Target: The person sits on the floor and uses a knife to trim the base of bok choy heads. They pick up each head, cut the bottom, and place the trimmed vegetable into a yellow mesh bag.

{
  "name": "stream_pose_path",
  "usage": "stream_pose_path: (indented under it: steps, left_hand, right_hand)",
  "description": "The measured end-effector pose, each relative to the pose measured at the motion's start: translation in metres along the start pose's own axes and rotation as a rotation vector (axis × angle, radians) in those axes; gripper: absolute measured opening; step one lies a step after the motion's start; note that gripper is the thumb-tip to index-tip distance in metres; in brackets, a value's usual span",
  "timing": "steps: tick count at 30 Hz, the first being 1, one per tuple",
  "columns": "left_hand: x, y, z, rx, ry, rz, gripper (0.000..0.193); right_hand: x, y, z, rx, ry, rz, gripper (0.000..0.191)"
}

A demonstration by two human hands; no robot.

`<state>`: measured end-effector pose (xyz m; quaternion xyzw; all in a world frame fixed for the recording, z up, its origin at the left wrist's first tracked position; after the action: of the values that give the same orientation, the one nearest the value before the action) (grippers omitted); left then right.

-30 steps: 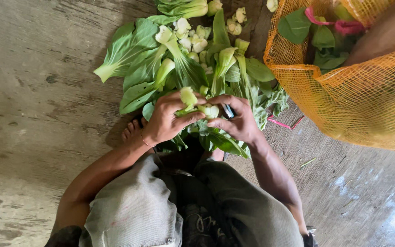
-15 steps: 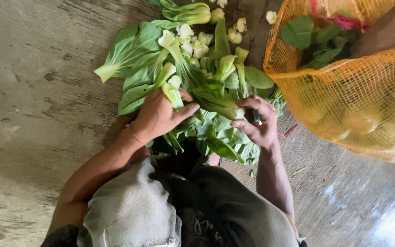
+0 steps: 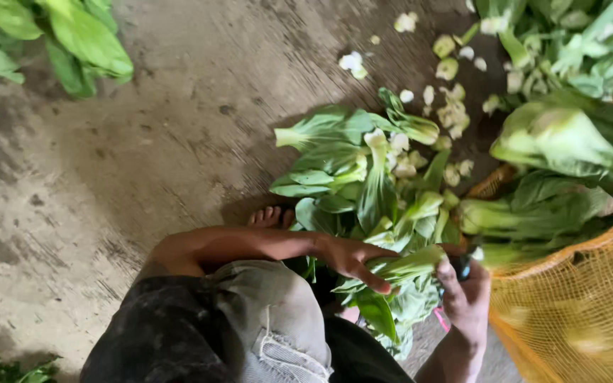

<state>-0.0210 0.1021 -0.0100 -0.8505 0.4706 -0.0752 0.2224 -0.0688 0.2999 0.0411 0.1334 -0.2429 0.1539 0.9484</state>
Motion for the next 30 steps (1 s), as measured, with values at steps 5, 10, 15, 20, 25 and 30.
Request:
stream_pose_path:
  steps: [5,10,15,20,25,30]
  left_hand:
    - [0.038,0.043,0.054,0.039,0.411,-0.458,0.073]
    - [0.14,0.151,-0.02,0.031,0.206,-1.099,0.057]
    - [0.308,0.236,-0.212,-0.032,-1.434,-1.241,0.019]
    - [0.301,0.233,-0.145,-0.192,-0.977,-1.713,0.055]
    - [0.172,0.175,-0.034,-0.044,-0.529,-1.543,0.032]
    - [0.101,0.126,-0.037,-0.133,-0.38,-1.26,0.023]
  right_hand:
    - [-0.026,-0.006,-0.018,0.293,-0.186,-0.118,0.052]
    - [-0.028,-0.016,-0.015,0.357,-0.146,-0.001,0.056]
    - [-0.031,-0.021,-0.01,0.397,-0.211,0.005,0.055]
    - [-0.032,-0.025,-0.005,0.412,-0.218,-0.049,0.048]
    - [-0.015,-0.016,0.005,0.485,-0.154,-0.098,0.026]
    - [-0.002,0.021,0.02,0.463,0.137,-0.396,0.024]
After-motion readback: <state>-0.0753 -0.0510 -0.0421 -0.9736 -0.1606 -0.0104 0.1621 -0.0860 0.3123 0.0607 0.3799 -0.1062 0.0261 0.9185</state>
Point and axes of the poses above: each hand's wrist, its own x-axis away from the middle knuckle, its own y-axis out of the back of the hand, z = x × y, the point moved 6 cm from there along -x, towards the middle knuckle, and after that the axes turned 12 degrees about -y, right-handed, at the moved point
